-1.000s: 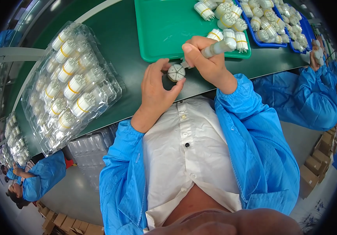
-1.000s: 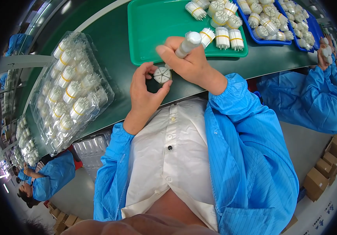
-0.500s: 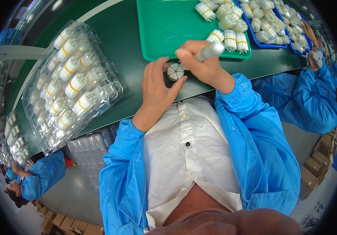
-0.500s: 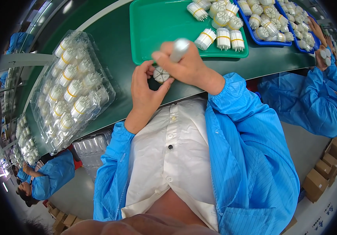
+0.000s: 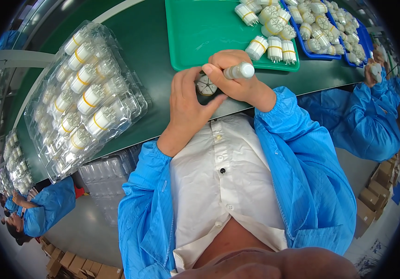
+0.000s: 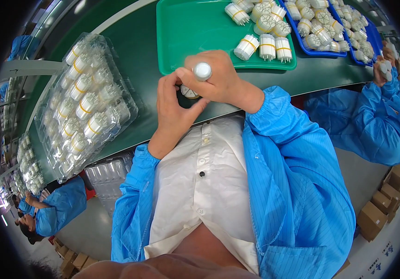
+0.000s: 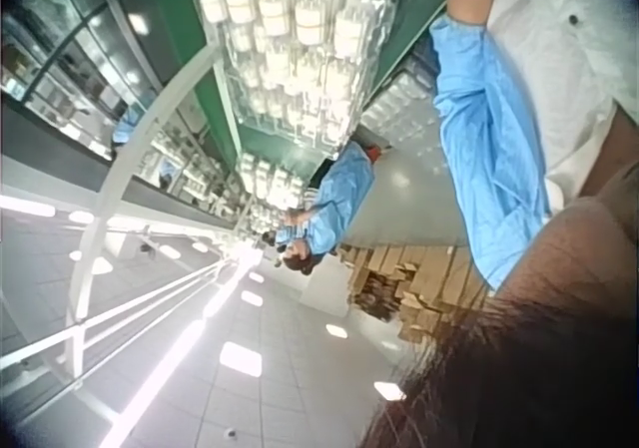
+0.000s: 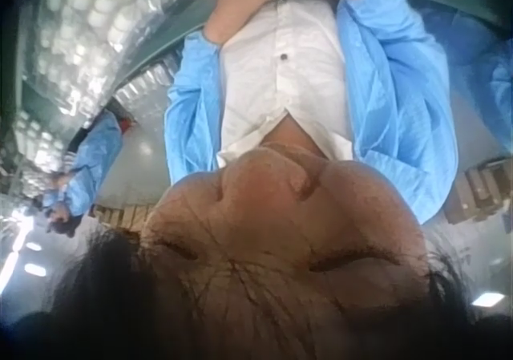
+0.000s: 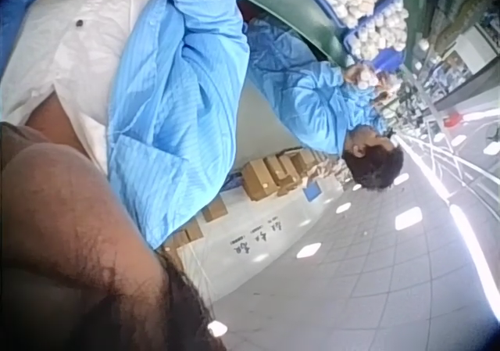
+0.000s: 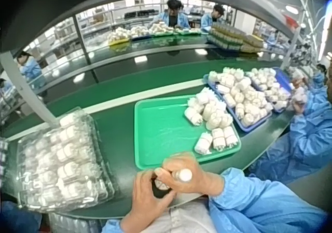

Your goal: The person assembles small white plastic components by hand, then places the assembled components into green trays.

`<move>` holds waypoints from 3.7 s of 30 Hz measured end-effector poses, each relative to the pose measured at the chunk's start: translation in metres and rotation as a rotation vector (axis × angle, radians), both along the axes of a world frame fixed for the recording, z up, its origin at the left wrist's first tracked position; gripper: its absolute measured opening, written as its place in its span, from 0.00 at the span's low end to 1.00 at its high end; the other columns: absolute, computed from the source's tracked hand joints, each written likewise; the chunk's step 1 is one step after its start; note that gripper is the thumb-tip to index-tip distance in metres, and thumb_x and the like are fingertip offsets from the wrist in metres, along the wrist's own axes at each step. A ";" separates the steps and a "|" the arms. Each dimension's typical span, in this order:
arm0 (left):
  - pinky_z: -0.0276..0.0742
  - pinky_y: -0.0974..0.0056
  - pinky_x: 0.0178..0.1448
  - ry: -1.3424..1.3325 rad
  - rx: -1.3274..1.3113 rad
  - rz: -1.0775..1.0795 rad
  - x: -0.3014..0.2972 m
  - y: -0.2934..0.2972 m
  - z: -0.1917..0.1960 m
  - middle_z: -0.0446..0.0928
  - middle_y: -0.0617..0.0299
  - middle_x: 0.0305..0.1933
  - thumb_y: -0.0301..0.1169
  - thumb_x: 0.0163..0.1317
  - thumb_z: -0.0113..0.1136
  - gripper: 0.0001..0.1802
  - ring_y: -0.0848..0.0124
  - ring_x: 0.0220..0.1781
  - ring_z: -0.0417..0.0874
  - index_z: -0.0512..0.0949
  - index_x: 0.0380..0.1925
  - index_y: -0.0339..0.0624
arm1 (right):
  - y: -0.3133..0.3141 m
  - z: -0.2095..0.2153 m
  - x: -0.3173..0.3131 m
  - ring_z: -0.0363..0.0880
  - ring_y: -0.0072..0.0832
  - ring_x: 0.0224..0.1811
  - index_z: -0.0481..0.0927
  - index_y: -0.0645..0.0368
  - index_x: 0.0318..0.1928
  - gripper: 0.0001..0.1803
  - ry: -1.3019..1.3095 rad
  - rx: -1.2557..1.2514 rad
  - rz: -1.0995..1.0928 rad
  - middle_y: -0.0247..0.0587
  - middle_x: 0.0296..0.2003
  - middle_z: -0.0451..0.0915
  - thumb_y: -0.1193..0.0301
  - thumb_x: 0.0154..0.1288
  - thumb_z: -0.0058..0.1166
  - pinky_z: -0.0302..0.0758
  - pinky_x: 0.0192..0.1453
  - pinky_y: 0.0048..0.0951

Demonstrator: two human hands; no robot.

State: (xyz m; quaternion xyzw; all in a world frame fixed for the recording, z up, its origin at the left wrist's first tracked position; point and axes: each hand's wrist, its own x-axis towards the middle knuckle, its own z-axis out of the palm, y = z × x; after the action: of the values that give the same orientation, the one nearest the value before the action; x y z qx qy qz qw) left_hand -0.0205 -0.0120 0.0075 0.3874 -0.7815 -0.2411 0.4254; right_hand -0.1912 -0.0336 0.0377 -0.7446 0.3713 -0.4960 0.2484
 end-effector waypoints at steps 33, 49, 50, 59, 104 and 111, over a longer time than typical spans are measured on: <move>0.69 0.51 0.66 -0.171 -0.413 0.882 0.297 0.056 0.091 0.73 0.44 0.61 0.26 0.66 0.57 0.25 0.51 0.63 0.73 0.71 0.63 0.34 | 0.042 0.002 -0.006 0.70 0.24 0.22 0.70 0.61 0.24 0.16 -0.133 0.030 -0.128 0.38 0.20 0.74 0.76 0.74 0.48 0.66 0.27 0.28; 0.79 0.52 0.59 -0.034 -0.556 0.191 0.074 0.024 0.062 0.83 0.48 0.49 0.28 0.71 0.55 0.13 0.52 0.53 0.83 0.79 0.47 0.27 | 0.068 -0.036 -0.041 0.66 0.39 0.15 0.68 0.58 0.18 0.18 0.028 -0.092 -0.337 0.41 0.15 0.67 0.77 0.58 0.64 0.59 0.21 0.39; 0.79 0.53 0.58 -0.129 -0.416 0.030 0.032 0.010 0.067 0.83 0.48 0.49 0.24 0.65 0.63 0.12 0.52 0.52 0.84 0.80 0.47 0.31 | 0.069 -0.037 -0.046 0.66 0.40 0.16 0.68 0.59 0.19 0.18 -0.022 -0.069 -0.355 0.42 0.15 0.67 0.77 0.59 0.64 0.59 0.21 0.39; 0.79 0.52 0.49 -0.413 -0.049 -0.149 -0.142 -0.071 0.014 0.79 0.47 0.45 0.37 0.57 0.71 0.29 0.49 0.47 0.82 0.72 0.54 0.35 | 0.070 -0.032 -0.058 0.62 0.30 0.16 0.69 0.61 0.21 0.18 -0.188 0.219 -0.345 0.40 0.15 0.66 0.72 0.66 0.61 0.58 0.22 0.35; 0.78 0.53 0.47 0.012 -0.059 -0.047 0.007 0.007 -0.007 0.80 0.51 0.47 0.26 0.47 0.75 0.27 0.52 0.47 0.81 0.77 0.48 0.37 | 0.023 0.007 0.005 0.62 0.19 0.18 0.73 0.61 0.22 0.16 -0.223 0.160 -0.101 0.33 0.17 0.68 0.73 0.69 0.59 0.58 0.21 0.29; 0.77 0.53 0.48 0.012 -0.076 -0.061 0.007 0.007 -0.009 0.80 0.50 0.47 0.24 0.47 0.74 0.28 0.51 0.46 0.80 0.76 0.50 0.36 | 0.016 0.003 0.006 0.63 0.15 0.20 0.71 0.60 0.21 0.20 -0.146 0.227 -0.126 0.29 0.17 0.69 0.72 0.74 0.56 0.59 0.23 0.25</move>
State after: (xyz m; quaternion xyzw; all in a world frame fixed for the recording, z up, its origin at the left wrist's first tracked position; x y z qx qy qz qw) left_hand -0.0138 -0.0050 -0.0015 0.3453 -0.7990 -0.2265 0.4371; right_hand -0.1854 -0.0174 0.0411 -0.6490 0.4519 -0.5180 0.3259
